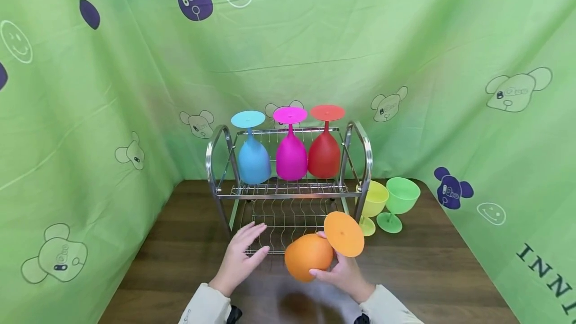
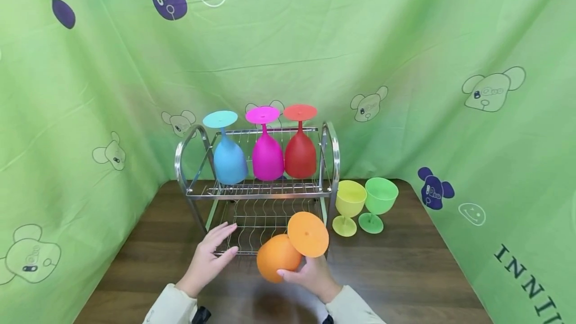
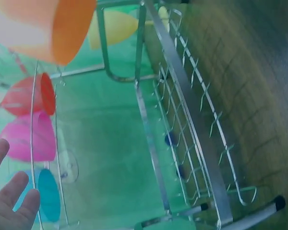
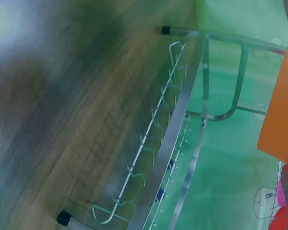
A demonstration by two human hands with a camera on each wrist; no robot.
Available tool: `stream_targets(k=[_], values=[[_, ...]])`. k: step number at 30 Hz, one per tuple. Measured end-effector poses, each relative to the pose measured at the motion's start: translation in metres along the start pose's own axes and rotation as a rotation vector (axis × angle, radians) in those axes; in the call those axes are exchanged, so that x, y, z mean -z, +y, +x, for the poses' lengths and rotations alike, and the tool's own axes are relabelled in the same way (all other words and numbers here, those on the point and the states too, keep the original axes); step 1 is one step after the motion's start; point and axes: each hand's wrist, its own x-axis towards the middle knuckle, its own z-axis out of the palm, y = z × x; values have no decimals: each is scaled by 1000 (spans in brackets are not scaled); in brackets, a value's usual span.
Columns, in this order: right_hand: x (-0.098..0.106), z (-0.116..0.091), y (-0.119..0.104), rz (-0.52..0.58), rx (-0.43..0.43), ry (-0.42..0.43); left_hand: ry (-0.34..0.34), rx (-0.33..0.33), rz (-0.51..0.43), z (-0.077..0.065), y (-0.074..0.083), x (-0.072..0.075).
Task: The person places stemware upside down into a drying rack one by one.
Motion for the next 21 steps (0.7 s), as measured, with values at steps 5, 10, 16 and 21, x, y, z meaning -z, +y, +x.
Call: stream_targets(k=[5, 10, 16, 21], values=[[2, 3, 12, -101, 26, 0, 71, 56, -15, 1, -4, 10], [4, 4, 17, -229, 8, -6, 125, 88, 0, -1, -10, 14], [6, 4, 17, -272, -37, -31, 205, 80, -93, -4, -16, 11], [6, 8, 22, -279, -26, -83, 258, 97, -117, -9, -20, 7]])
